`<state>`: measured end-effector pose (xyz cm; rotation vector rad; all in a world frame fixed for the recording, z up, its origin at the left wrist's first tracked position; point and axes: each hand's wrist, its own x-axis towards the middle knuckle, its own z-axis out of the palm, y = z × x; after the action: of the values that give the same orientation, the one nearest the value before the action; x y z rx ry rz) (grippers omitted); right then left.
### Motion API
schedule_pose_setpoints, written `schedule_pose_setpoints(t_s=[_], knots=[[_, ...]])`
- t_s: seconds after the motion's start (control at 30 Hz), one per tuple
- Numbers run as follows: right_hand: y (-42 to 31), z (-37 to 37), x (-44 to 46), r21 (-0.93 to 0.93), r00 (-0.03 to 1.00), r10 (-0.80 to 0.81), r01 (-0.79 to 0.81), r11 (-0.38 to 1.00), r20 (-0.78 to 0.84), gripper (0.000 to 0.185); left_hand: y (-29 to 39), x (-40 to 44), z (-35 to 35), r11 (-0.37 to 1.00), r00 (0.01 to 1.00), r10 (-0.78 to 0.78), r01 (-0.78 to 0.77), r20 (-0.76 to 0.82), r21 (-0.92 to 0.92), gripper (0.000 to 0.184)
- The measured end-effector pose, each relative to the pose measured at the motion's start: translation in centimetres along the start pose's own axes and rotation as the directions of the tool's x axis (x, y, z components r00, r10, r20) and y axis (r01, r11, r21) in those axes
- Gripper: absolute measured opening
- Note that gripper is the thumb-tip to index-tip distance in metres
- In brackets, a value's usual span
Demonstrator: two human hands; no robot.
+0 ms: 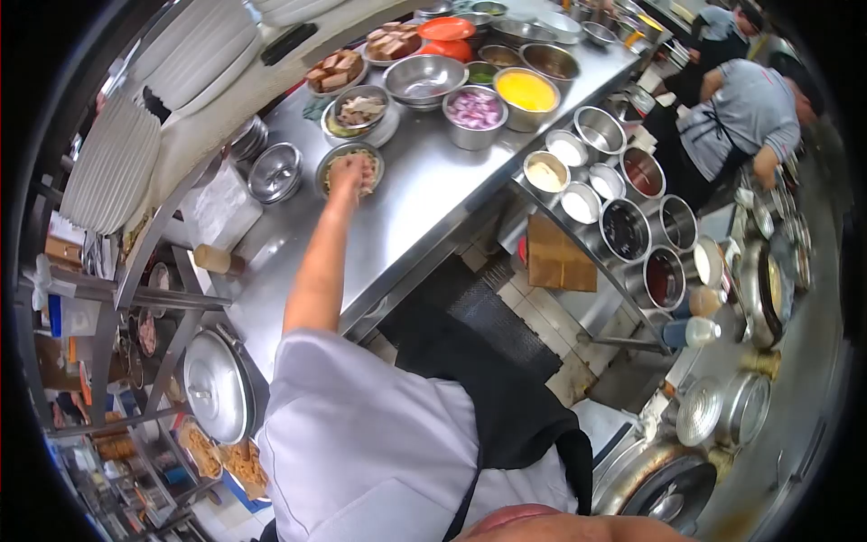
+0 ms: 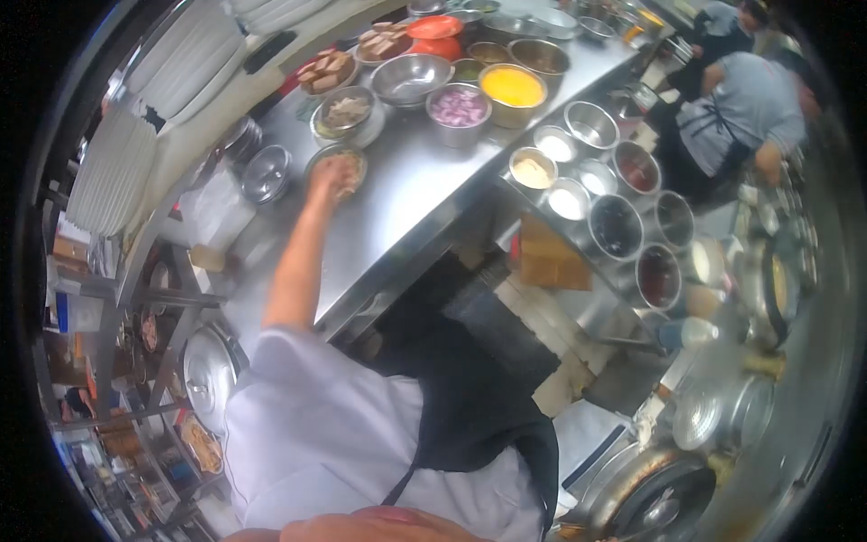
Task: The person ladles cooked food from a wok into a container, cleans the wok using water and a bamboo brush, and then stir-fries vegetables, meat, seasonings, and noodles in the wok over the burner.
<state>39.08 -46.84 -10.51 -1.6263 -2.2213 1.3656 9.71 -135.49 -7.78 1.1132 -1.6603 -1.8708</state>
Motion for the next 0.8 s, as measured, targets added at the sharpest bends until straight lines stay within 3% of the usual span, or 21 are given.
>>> schedule_pose_setpoints(t_s=[0.07,0.1,0.17,0.23,0.3,0.37,0.4,0.43,0.47,0.5,0.57,0.6,0.67,0.7,0.77,0.8], knots=[[-1.0,3.4,-1.1,-0.027,0.998,0.001,0.000,1.000,0.058,0.011,1.0,4.5,-2.6,0.988,0.984,0.148,-0.152,-0.096,-0.034,0.020],[-1.5,4.9,-1.7,-0.040,0.997,0.002,0.002,0.999,0.081,0.010,1.3,8.0,-3.8,0.960,0.982,0.163,-0.134,-0.099,0.245,0.022],[-2.3,7.3,-2.7,-0.066,0.993,-0.001,0.009,0.998,0.121,0.010,2.2,12.0,-4.7,0.877,0.978,0.158,-0.077,-0.135,0.474,0.027],[-2.9,9.0,-3.6,-0.079,0.989,0.000,0.012,0.997,0.148,0.009,2.0,14.8,-4.8,0.911,0.969,0.123,-0.024,-0.215,0.411,0.036],[-3.4,10.0,-4.4,-0.098,0.986,0.000,0.016,0.995,0.166,0.008,0.3,19.1,-6.7,0.696,0.913,0.383,-0.186,-0.140,0.693,0.042],[-4.0,10.8,-5.3,-0.115,0.983,0.003,0.018,0.993,0.182,0.008,-0.6,22.5,-8.7,0.701,0.875,0.391,-0.082,-0.285,0.708,0.051],[-4.1,11.1,-5.8,-0.121,0.982,0.007,0.016,0.993,0.186,0.008,-1.1,24.6,-11.8,0.434,0.812,0.573,-0.184,-0.113,0.882,0.043],[-3.9,11.4,-6.0,-0.127,0.982,0.012,0.012,0.992,0.190,0.008,0.6,22.6,-13.3,0.718,0.854,0.466,-0.212,-0.232,0.663,0.037],[-3.9,11.6,-6.2,-0.131,0.980,0.013,0.013,0.991,0.196,0.007,2.6,20.3,-14.7,0.908,0.872,0.347,-0.221,-0.345,0.356,0.034],[-4.0,11.9,-6.4,-0.133,0.980,0.014,0.014,0.991,0.201,0.007,2.5,23.2,-20.0,0.778,0.878,0.440,-0.270,-0.187,0.567,0.037],[-4.1,12.3,-6.6,-0.142,0.978,0.016,0.014,0.990,0.210,0.007,3.5,24.5,-23.6,0.399,0.781,0.624,-0.317,-0.002,0.861,0.035],[-4.2,12.5,-6.8,-0.143,0.977,0.019,0.012,0.990,0.213,0.007,6.4,21.4,-22.5,0.184,0.671,0.740,-0.261,0.041,0.948,0.032],[-4.2,12.9,-7.0,-0.151,0.975,0.023,0.011,0.988,0.220,0.007,7.3,19.8,-21.2,-0.064,0.606,0.778,-0.186,0.166,0.980,0.034],[-4.2,12.9,-7.1,-0.156,0.975,0.023,0.011,0.988,0.219,0.007,5.9,20.2,-20.5,-0.092,0.659,0.721,-0.216,0.215,0.972,0.036],[-5.1,12.9,-7.2,-0.160,0.974,0.010,0.027,0.987,0.225,0.007,5.0,19.2,-16.1,0.176,0.733,0.659,-0.372,0.171,0.911,0.039],[-4.6,12.9,-7.6,-0.157,0.976,0.018,0.016,0.987,0.217,0.007,5.4,17.5,-11.5,0.449,0.771,0.631,-0.454,0.087,0.770,0.040]])
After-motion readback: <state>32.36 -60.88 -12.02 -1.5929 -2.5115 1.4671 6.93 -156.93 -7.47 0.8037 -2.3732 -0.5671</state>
